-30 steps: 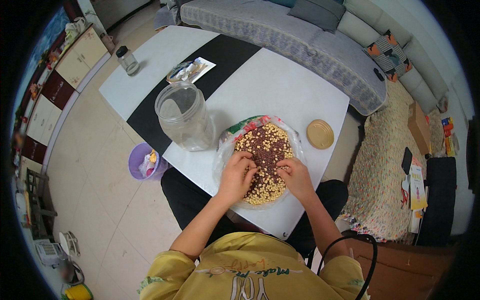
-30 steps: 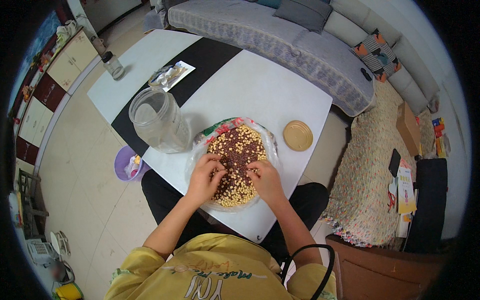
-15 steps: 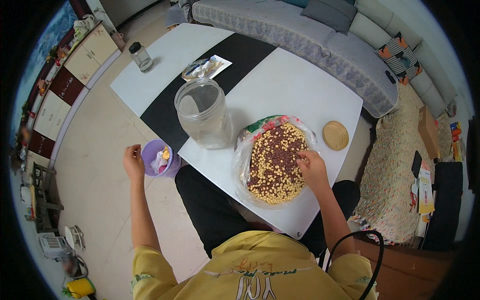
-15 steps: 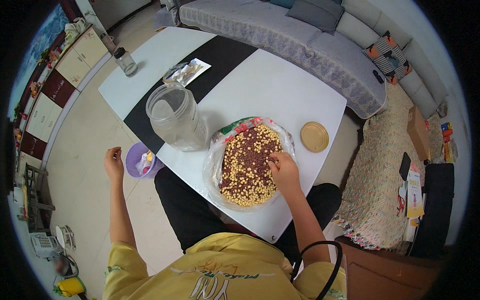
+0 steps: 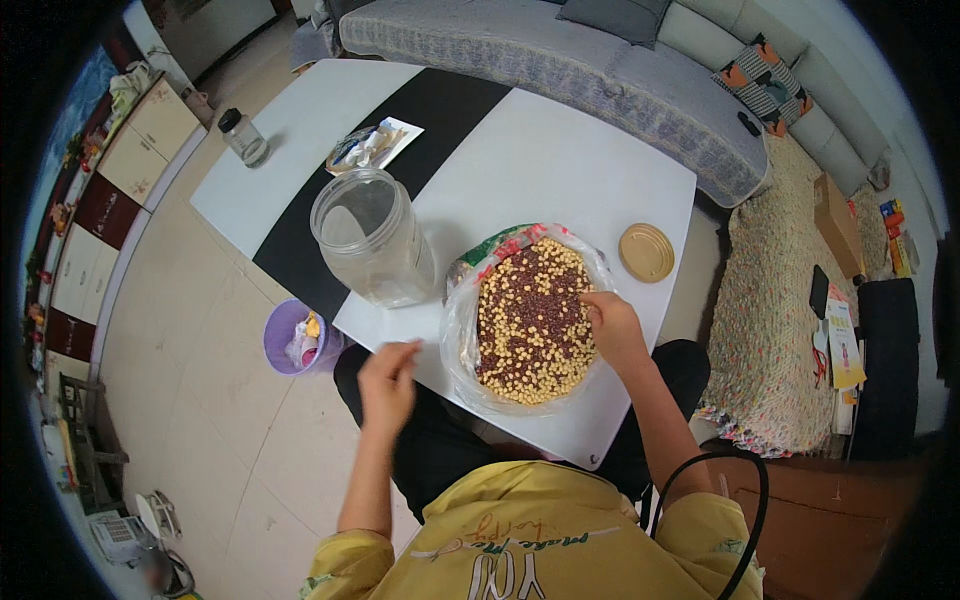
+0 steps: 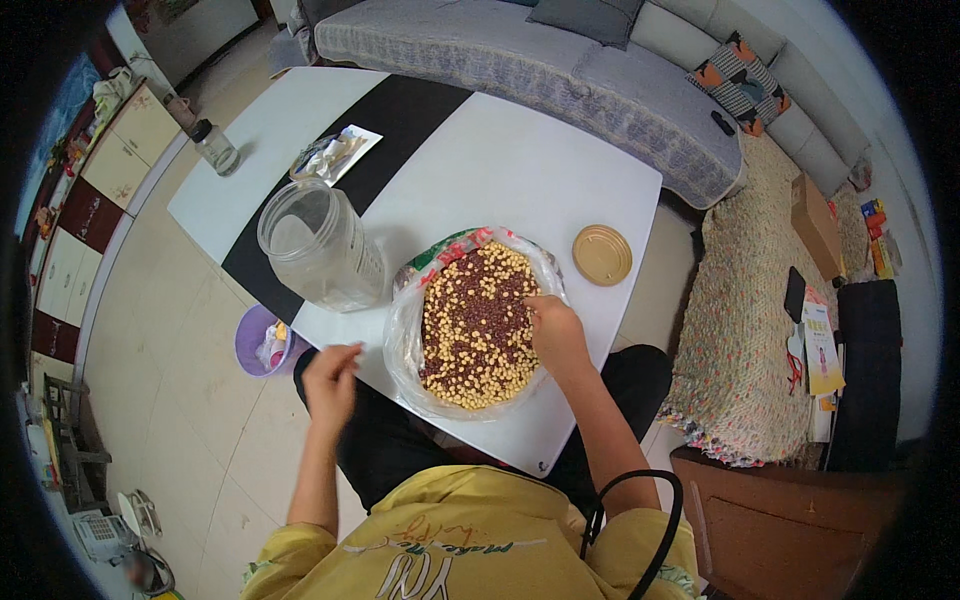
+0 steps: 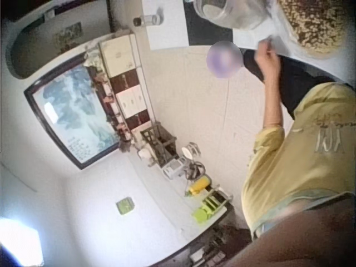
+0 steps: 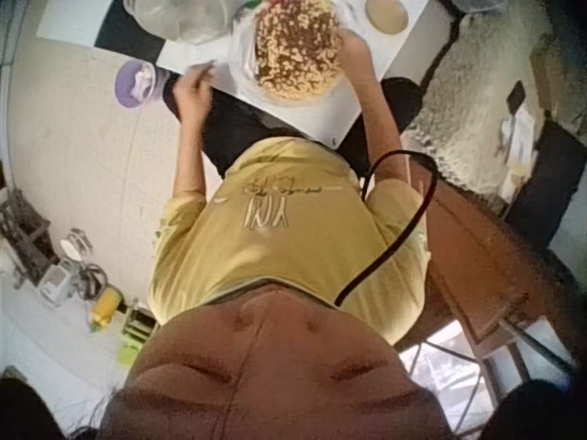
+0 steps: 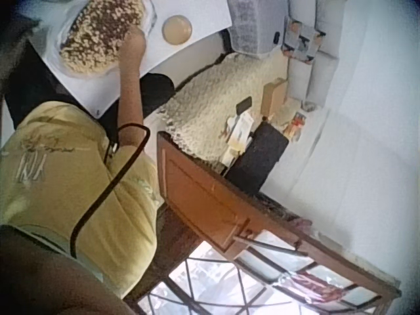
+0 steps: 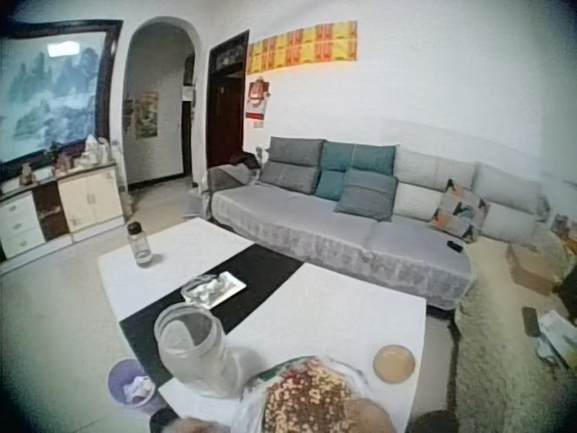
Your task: The person sits on the floor and sorts a mixture of light and dark grains on a white table using their hands. They pick up handfuls of the mixture, separate the grains, and place the sorted portions into a clear plastic container.
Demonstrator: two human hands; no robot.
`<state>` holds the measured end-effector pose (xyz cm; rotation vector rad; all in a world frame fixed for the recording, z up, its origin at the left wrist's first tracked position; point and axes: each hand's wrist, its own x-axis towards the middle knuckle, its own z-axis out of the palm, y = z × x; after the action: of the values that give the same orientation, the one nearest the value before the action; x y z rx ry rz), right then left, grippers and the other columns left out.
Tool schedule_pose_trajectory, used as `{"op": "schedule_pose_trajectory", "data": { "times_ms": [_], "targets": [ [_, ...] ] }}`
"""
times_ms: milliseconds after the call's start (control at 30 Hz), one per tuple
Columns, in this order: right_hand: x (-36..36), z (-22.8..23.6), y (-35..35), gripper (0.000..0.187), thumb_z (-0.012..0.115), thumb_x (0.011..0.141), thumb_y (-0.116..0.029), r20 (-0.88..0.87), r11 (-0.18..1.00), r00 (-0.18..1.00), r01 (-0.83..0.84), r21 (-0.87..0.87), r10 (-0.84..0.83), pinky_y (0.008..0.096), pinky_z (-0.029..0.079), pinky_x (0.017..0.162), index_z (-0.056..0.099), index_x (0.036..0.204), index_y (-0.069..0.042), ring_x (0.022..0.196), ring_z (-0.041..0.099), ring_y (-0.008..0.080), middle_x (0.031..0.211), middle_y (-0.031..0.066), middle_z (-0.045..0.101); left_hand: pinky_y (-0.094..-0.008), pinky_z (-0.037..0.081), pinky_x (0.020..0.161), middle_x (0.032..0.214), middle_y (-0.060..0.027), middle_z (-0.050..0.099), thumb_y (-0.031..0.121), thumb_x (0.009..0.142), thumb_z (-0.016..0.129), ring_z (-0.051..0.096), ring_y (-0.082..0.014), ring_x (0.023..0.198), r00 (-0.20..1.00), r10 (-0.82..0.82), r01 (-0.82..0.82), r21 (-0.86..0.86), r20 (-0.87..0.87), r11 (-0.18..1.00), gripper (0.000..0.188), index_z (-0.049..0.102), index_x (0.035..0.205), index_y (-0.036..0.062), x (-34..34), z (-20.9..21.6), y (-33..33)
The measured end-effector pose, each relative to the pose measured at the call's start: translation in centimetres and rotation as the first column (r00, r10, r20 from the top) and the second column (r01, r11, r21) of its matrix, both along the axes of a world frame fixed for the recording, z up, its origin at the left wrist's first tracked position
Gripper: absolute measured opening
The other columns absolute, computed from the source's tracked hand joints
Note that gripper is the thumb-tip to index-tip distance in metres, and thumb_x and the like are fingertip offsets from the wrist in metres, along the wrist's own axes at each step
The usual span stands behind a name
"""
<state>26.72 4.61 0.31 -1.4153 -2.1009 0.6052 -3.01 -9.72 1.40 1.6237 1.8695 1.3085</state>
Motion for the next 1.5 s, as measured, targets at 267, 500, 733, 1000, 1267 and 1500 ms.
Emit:
{"op": "schedule_pose_trajectory", "data": {
  "times_ms": [267,500,733,1000,1267,1500],
  "targets": [
    [0.2,1.8,-2.5,0.020,0.060,0.071,0.002,0.051,0.956,0.981,-0.172,-0.237,0.189,0.0393,0.048,0.077,0.063,0.089,-0.005,0.089,0.059,0.0323,0.090,0.0145,0.059,-0.0346,0.049,0.075,0.089,-0.0130,0.063,0.001,0.075,0.067,0.060,-0.0293,0.086,0.960,-0.270,0.268,-0.037,-0.080,0.963,0.021,0.067,0.096,0.0038,7.1,-0.2,0.6],
    [0.4,0.1,-3.7,0.020,0.065,0.072,-0.001,0.050,0.966,0.978,-0.194,-0.169,0.205,0.0348,0.048,0.070,0.061,0.091,-0.002,0.078,0.060,0.0290,0.085,0.0133,0.058,-0.0361,0.048,0.073,0.088,-0.0128,0.062,0.006,0.072,0.070,0.059,-0.0303,0.084,0.938,-0.320,0.307,-0.110,-0.130,0.945,0.024,0.067,0.096,0.0038,7.5,-0.3,1.1],
    [0.4,0.1,-3.4,0.011,0.068,0.074,-0.007,-0.001,0.967,0.987,-0.158,-0.202,0.161,0.0341,0.048,0.065,0.061,0.081,0.000,0.071,0.060,0.0273,0.078,0.0136,0.060,-0.0363,0.048,0.071,0.086,-0.0127,0.060,0.004,0.072,0.070,0.058,-0.0302,0.081,0.936,-0.312,0.295,-0.118,-0.165,0.948,0.024,0.066,0.096,0.0021,7.9,-0.9,1.0],
    [0.3,0.6,-3.2,0.011,0.066,0.080,-0.008,-0.176,0.938,0.984,-0.075,-0.339,0.014,0.0326,0.048,0.063,0.062,0.082,0.001,0.070,0.061,0.0232,0.081,0.0140,0.063,-0.0328,0.049,0.066,0.093,-0.0120,0.057,0.005,0.076,0.068,0.059,-0.0267,0.079,0.983,-0.123,0.092,-0.213,-0.137,0.973,0.030,0.062,0.105,0.0011,7.7,-1.5,1.9],
    [-0.6,0.4,-4.0,0.012,0.062,0.076,0.000,-0.202,0.962,0.968,-0.190,-0.196,0.150,0.0356,0.048,0.073,0.065,0.087,-0.003,0.081,0.059,0.0287,0.085,0.0113,0.059,-0.0372,0.048,0.069,0.090,-0.0113,0.056,0.004,0.075,0.065,0.059,-0.0301,0.081,0.954,-0.205,0.155,-0.224,-0.220,0.962,0.026,0.065,0.101,0.0055,8.6,-1.0,3.7],
    [-1.8,0.0,-5.0,0.012,0.063,0.073,-0.002,-0.048,0.971,0.975,-0.222,-0.091,0.218,0.0381,0.048,0.074,0.066,0.085,-0.005,0.085,0.058,0.0302,0.089,0.0112,0.056,-0.0376,0.048,0.069,0.091,-0.0117,0.056,0.006,0.075,0.066,0.059,-0.0311,0.080,0.948,-0.221,0.162,-0.252,-0.229,0.954,0.022,0.065,0.097,0.0050,8.8,-1.1,3.8]
  ]
}}
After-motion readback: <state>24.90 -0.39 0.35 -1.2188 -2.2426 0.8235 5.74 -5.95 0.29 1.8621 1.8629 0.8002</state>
